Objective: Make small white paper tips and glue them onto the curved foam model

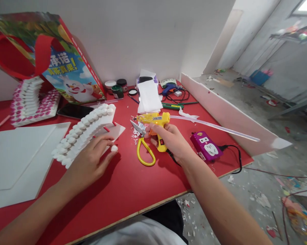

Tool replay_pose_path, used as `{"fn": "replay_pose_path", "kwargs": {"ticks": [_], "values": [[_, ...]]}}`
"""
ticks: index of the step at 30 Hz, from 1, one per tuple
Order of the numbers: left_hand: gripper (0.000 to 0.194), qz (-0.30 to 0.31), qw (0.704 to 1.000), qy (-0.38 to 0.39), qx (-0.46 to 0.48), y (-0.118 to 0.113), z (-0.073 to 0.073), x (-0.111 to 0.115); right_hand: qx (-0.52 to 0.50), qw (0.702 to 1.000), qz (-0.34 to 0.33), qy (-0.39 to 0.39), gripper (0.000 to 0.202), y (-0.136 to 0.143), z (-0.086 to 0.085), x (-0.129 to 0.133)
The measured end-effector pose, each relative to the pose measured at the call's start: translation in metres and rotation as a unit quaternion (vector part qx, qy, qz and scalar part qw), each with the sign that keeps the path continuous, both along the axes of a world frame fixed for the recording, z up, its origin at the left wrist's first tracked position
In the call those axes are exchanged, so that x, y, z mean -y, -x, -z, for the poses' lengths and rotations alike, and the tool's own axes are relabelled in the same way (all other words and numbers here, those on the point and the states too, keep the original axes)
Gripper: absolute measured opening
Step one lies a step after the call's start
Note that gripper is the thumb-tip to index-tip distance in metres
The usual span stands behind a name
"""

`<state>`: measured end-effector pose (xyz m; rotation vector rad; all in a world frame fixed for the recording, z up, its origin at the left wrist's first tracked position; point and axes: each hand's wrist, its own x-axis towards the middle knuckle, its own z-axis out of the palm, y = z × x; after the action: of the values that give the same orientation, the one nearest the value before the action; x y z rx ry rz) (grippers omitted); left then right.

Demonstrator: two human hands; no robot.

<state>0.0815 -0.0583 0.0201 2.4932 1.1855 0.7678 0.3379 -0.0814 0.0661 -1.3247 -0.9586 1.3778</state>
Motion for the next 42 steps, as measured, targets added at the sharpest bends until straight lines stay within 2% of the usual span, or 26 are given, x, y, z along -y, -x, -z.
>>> {"fn": "replay_pose_path", "kwargs": {"ticks": [2,4,6,8,11,12,14,21,24,30,37,39,42], "values": [[0.018,-0.044,0.988,0.112,0.099,-0.011,-0.003,-0.004,-0.001,1.0,-0.004,-0.006,0.038,0.003,0.0,-0.001],[0.019,-0.102,0.952,0.215,0.192,-0.021,-0.004,-0.01,-0.007,1.0,0.001,-0.011,0.04,0.007,0.003,-0.002],[0.02,-0.118,0.912,0.264,0.291,-0.03,-0.004,-0.014,-0.02,1.0,0.003,-0.014,0.042,0.01,0.008,-0.001],[0.023,-0.119,0.854,0.333,0.381,-0.034,-0.002,-0.015,-0.038,0.999,-0.002,-0.013,0.043,0.012,0.014,0.002],[0.029,-0.124,0.751,0.443,0.474,-0.037,-0.001,-0.011,-0.054,0.999,-0.007,-0.007,0.042,0.015,0.022,0.008],[0.03,-0.128,0.725,0.466,0.491,-0.037,-0.001,-0.009,-0.055,0.998,-0.008,-0.006,0.042,0.016,0.024,0.009],[0.031,-0.135,0.693,0.493,0.508,-0.037,-0.002,-0.007,-0.053,0.998,-0.013,-0.009,0.042,0.018,0.026,0.011],[0.019,-0.132,0.64,0.533,0.537,-0.036,-0.003,-0.003,-0.031,0.999,-0.025,0.003,0.044,0.022,0.029,0.008],[0.013,-0.124,0.614,0.555,0.547,-0.035,-0.003,-0.002,-0.026,0.999,-0.032,-0.003,0.043,0.022,0.026,0.005],[0.009,-0.084,0.585,0.571,0.57,-0.03,-0.001,-0.005,-0.004,0.998,-0.064,-0.017,0.043,0.022,0.016,0.008],[0.009,-0.071,0.513,0.599,0.61,-0.029,-0.001,-0.009,0.028,0.995,-0.095,-0.02,0.048,0.021,0.01,0.023],[0.008,-0.077,0.503,0.606,0.612,-0.029,-0.001,-0.009,0.043,0.992,-0.113,-0.031,0.049,0.021,0.008,0.024],[0.006,-0.084,0.502,0.604,0.613,-0.03,-0.001,-0.008,0.053,0.988,-0.136,-0.046,0.052,0.022,0.007,0.024]]}}
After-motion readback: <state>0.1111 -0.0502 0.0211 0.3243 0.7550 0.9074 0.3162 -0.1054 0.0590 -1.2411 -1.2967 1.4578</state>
